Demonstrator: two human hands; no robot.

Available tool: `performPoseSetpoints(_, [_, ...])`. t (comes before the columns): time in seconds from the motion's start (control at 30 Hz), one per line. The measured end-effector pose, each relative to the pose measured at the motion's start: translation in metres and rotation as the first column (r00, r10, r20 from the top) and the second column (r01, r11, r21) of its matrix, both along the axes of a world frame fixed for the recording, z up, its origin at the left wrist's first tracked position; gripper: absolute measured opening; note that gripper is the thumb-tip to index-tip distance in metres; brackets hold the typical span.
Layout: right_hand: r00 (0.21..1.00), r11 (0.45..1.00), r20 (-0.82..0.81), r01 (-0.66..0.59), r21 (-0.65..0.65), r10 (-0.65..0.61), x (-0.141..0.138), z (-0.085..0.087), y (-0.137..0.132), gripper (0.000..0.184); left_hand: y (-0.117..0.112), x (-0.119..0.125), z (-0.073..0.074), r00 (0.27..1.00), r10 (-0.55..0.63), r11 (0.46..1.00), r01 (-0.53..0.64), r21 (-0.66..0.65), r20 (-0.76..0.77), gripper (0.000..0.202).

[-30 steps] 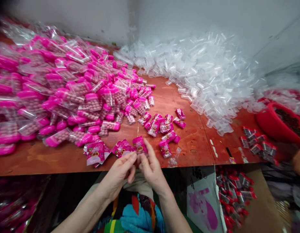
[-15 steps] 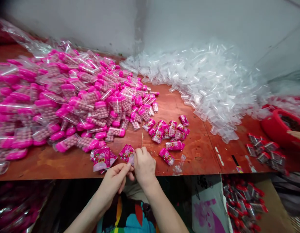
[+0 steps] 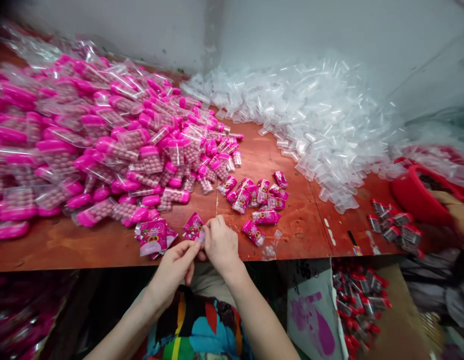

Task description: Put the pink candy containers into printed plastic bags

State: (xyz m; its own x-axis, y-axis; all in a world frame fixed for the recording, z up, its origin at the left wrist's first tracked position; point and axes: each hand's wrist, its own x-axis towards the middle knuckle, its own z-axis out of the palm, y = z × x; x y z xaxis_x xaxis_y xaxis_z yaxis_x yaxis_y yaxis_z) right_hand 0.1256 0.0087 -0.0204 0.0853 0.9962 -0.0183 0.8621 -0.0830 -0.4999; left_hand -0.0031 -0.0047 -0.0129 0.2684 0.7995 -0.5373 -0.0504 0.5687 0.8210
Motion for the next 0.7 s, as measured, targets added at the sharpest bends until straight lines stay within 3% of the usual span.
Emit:
performPoseSetpoints(0.1, [0.949,0.998,-0.313,0.042,0.040,-0.027,0.007,0.001,-0.003,0.014,0.001,0.004,0.002,0.997,0.068,0.998,-0.068,0.000,0.033,0.032])
performPoseSetpoints(0.27, [0.731,0.994,-0.677,0.109,-0.018,-0.092,0.011,0.002,-0.007,0.012,0.008,0.017,0.010,0.990,0.094,0.995,-0.093,-0.020,0.100,0.052])
performPoseSetpoints(0.43, [0.372,0.981,-0.911,0.142,-0.134,-0.178,0.010,0.002,-0.004,0.024,0.015,0.023,0.011,0.971,0.171,0.984,-0.161,-0.074,0.169,0.056])
performPoseSetpoints(0.5, [0.287,0.977,-0.937,0.124,-0.171,-0.201,0.012,0.003,-0.004,0.032,0.015,0.023,0.011,0.965,0.174,0.982,-0.155,-0.109,0.195,0.055])
performPoseSetpoints(0.57, [0.316,0.977,-0.926,0.115,-0.179,-0.207,0.016,0.003,-0.004,0.030,0.014,0.023,0.011,0.968,0.180,0.981,-0.164,-0.106,0.172,0.051])
performPoseSetpoints(0.6, [0.377,0.980,-0.905,0.117,-0.161,-0.194,0.017,0.004,-0.004,0.027,0.013,0.023,0.011,0.972,0.182,0.982,-0.172,-0.082,0.145,0.049])
performPoseSetpoints(0.7, [0.711,0.994,-0.694,0.080,-0.078,-0.111,0.021,0.007,-0.004,0.030,0.009,0.026,0.010,0.990,0.119,0.993,-0.120,0.008,0.077,0.046])
